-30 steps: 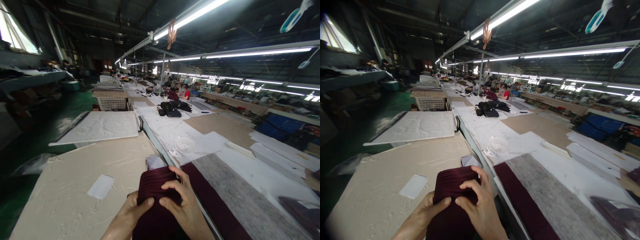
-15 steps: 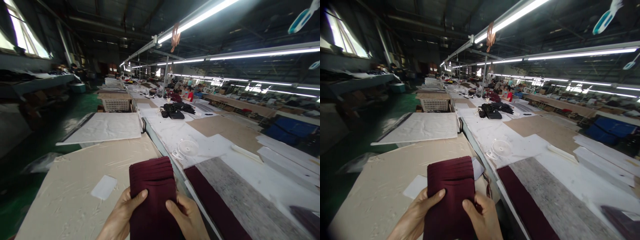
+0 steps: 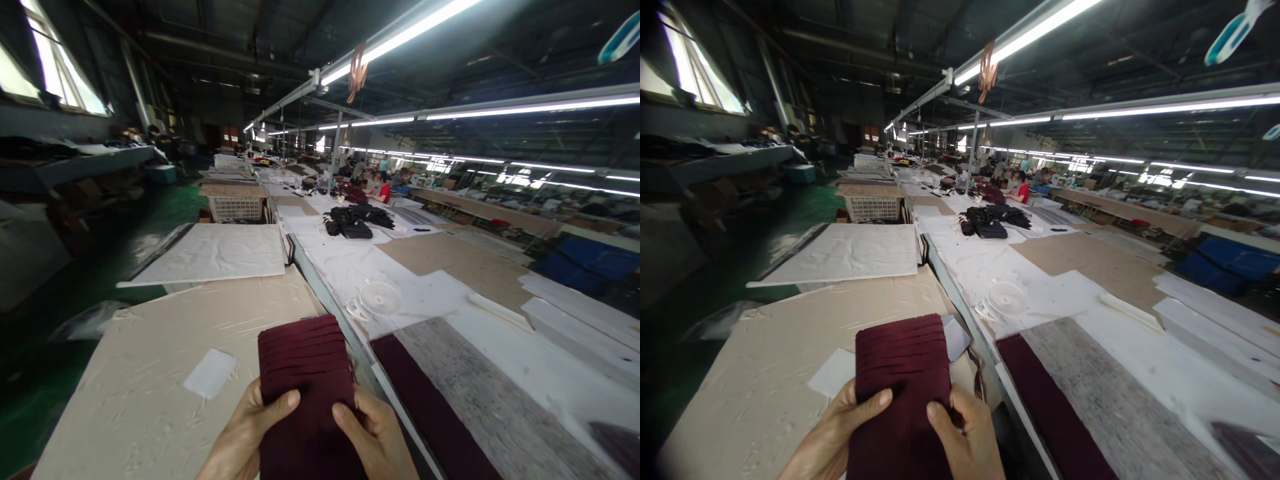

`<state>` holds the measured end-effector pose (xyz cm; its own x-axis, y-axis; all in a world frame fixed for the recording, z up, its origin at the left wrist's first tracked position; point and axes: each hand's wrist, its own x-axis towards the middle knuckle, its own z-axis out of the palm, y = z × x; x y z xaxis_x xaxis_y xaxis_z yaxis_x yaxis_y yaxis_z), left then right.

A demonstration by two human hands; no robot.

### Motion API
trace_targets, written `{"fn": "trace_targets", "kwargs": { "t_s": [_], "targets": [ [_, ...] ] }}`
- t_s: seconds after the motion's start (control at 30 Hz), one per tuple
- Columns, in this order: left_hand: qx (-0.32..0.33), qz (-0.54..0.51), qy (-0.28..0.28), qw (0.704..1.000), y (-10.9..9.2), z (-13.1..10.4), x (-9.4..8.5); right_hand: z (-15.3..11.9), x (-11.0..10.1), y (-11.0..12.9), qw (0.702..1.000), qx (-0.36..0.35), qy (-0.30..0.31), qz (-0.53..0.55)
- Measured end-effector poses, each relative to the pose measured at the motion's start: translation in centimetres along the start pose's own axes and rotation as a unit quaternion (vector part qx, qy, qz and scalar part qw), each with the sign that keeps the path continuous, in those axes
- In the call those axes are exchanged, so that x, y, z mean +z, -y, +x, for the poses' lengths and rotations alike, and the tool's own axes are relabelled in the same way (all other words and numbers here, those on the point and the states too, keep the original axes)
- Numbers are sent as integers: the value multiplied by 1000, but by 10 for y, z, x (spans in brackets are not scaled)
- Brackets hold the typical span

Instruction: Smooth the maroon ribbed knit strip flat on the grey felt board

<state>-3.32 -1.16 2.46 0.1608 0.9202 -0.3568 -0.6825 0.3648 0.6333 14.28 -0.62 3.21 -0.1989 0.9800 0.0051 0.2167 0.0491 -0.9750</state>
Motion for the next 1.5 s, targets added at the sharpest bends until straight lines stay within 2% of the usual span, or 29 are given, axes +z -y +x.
{"fn": "trace_targets", "kwargs": {
  "t_s": [0.3,0.5,0.57,0.67,0.77,0.93,1.17,1.4,1.5],
  "targets": [
    [-4,-3,5,1000,-1,4,-2,3,-3,-7,1000,-13,16,-9],
    [-8,4,19,1000,-1,0,-2,8,-12,-16,996,-66,-47,-27],
    [-10,9,19,1000,0,-2,-2,10,-13,-15,998,-50,-29,-3],
    [-10,16,19,1000,0,-3,-4,11,-11,-9,996,-18,29,80],
    [-11,19,28,999,-1,-3,-6,10,-8,-3,992,-29,56,106],
    [-2,31,17,999,1,-5,-3,9,-8,0,998,-34,4,47],
    [8,38,20,999,3,-6,2,11,-10,-3,999,-30,-18,19],
    [5,24,4,1000,6,-1,-3,12,-8,-2,999,-18,-31,-3],
    [9,18,4,1000,7,0,-4,12,-8,-8,998,-31,-42,20]
  ]
}}
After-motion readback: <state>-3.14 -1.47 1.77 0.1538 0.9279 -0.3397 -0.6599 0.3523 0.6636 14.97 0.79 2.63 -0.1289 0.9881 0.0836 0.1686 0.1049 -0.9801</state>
